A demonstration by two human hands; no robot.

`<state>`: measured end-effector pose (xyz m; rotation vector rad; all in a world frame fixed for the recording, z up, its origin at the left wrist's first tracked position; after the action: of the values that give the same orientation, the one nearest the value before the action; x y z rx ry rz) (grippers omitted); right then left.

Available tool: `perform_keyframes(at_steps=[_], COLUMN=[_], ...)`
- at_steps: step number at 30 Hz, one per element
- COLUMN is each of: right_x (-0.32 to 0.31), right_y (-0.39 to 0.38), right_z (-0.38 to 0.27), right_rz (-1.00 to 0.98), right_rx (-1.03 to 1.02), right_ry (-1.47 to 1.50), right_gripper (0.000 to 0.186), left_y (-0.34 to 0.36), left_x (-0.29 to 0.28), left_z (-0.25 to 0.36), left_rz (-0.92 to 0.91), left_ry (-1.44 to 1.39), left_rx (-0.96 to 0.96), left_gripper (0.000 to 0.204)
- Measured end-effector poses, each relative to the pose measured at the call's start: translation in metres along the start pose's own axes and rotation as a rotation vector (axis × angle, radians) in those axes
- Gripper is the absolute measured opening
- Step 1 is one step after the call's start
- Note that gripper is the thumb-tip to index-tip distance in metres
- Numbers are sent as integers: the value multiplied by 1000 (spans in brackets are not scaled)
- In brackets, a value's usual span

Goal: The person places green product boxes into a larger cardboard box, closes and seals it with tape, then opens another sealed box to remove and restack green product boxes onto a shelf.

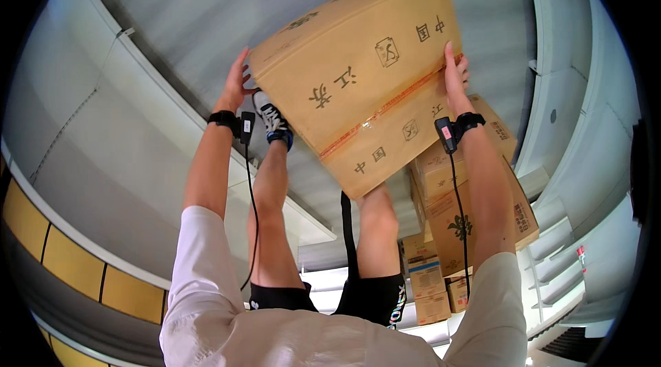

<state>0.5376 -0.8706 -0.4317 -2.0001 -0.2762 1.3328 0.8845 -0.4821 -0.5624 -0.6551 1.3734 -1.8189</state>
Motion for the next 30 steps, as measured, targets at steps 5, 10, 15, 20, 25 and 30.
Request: perform_keyframes(at_steps=[5,10,15,20,25,30], right_x=[0,-7,-39,-55,-52,-64], right_y=[-8,3,-11,-3,-8,-16], right_z=[-1,13,42,101,116,96], right_rz=[-28,-141,-200,-289,-320,-318], right_rx=[-19,-68,-56,184,240,216], right_ry=[15,113,267,417,566,521], right_gripper=[110,106,94,81,68,66], left_y=[22,-12,-24,-31,-51,-37], left_x=[31,42,39,45,54,26], left_z=[2,9,13,16,26,3], left_rz=[-278,-180,-205,-150,-73,-49], left_ry=[-382,-488,-516,-454,-417,-362], left_rx=[-142,-104,-116,-30,-36,67], left_gripper=[69,54,50,49,45,37])
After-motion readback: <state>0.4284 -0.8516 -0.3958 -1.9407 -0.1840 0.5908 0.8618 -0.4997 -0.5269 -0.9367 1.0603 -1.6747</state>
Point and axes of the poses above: each hand's wrist, its own y-axis towards the middle knuckle, its own x-axis out of the palm, z = x × y, the point moved 1 cm from there along y, towards the middle knuckle, and after that the axes turned 4 degrees about z, right-handed, at the moved point
